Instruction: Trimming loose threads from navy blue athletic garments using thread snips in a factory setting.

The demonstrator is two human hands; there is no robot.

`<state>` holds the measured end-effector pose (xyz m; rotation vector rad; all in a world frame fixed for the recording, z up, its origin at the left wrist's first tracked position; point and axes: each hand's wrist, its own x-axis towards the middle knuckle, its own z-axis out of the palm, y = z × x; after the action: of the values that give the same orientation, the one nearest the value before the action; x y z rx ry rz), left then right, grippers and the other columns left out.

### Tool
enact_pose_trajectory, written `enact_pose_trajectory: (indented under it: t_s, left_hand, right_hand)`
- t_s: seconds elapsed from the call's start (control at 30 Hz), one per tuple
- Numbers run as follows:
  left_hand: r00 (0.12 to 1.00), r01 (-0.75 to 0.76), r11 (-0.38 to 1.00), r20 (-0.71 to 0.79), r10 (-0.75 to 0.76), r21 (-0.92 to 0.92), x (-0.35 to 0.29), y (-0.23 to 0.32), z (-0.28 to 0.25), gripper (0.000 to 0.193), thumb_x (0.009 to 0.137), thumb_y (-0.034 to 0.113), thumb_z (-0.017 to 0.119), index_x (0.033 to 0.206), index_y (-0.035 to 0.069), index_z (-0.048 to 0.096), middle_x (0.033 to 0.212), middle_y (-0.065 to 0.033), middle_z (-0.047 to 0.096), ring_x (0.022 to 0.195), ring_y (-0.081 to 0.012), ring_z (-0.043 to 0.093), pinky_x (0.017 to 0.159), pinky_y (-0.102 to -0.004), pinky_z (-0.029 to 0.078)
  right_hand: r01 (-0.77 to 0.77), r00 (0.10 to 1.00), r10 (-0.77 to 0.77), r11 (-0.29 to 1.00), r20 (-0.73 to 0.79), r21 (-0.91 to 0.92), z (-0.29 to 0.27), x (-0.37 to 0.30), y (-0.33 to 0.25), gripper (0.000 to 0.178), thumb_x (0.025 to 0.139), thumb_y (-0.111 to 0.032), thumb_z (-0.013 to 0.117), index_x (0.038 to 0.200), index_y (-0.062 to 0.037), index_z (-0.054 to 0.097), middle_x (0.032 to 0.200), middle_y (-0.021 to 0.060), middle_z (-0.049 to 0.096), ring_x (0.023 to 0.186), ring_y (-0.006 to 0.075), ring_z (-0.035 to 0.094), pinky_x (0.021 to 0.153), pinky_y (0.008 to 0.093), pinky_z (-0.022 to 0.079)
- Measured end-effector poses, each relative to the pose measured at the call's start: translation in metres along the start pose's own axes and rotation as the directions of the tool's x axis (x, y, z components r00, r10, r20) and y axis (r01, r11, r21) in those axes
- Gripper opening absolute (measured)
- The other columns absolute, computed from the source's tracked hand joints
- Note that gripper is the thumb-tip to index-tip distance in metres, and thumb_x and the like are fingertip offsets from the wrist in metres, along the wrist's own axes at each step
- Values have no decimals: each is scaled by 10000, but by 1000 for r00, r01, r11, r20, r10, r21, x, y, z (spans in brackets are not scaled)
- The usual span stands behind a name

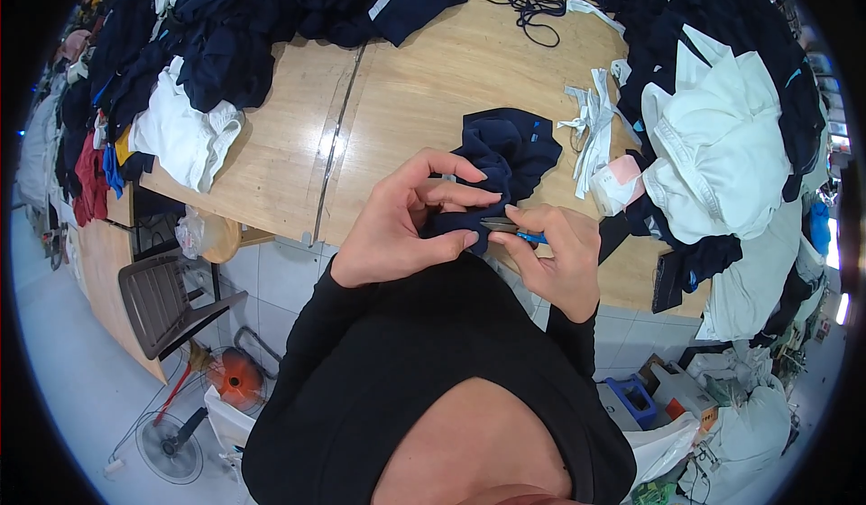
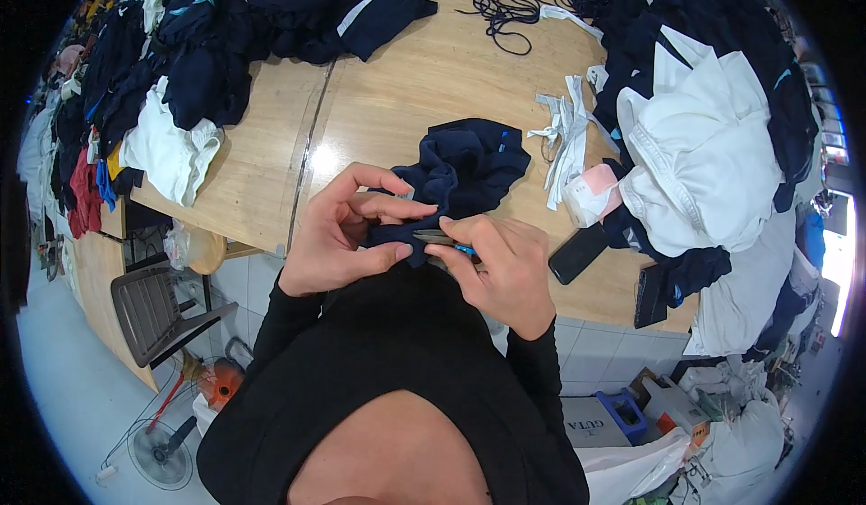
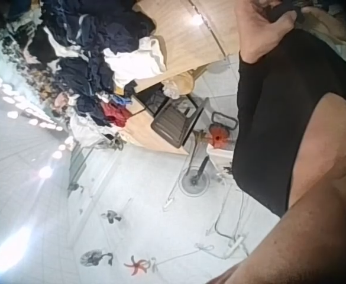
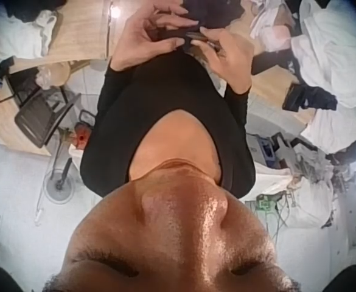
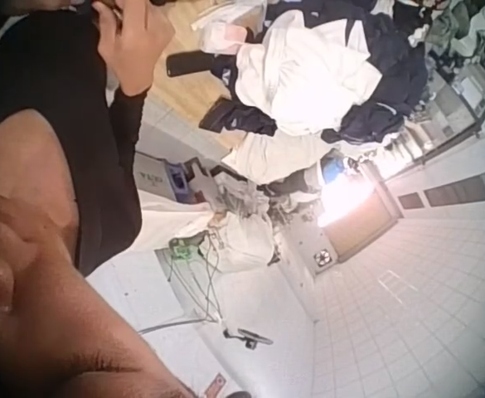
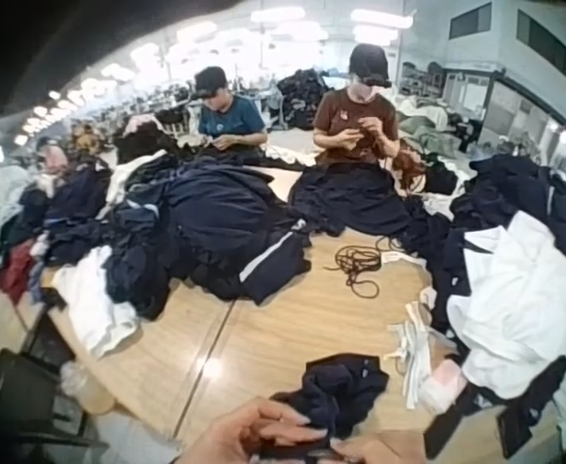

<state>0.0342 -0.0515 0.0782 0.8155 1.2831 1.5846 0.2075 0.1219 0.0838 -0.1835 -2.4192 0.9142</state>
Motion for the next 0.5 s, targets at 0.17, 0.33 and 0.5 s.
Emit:
enact_pose_trajectory:
  t_s: [0.17,0.33,0.5]
  left_hand:
    - [1000,14,999,21,-13,-40,2,-1,1,603,843,-164,771,1365,8,522,1300,-233,760,1261,-222,722,1093,-338,545]
    - [1000,29,999,7,-29,-15,4,1,0,600,843,-162,772,1363,7,525,1294,-236,762,1260,-230,723,1103,-345,542]
    - [1000,12,997,0,-12,-73,7,-3,1,548,872,-141,767,1343,20,538,1266,-172,760,1222,-182,714,1042,-312,544]
  right_hand:
    - [-88,996,87,995,23,46,1,-3,-1,317,773,-119,960,969,-6,738,874,110,776,701,240,734,637,317,551]
    - [-56,998,55,997,11,50,6,-7,7,277,810,-130,944,972,-23,746,837,99,762,679,253,738,612,323,544]
    - [-178,879,377,827,-292,533,18,-7,6,330,837,-118,934,1078,2,743,1077,122,778,873,194,769,765,295,584]
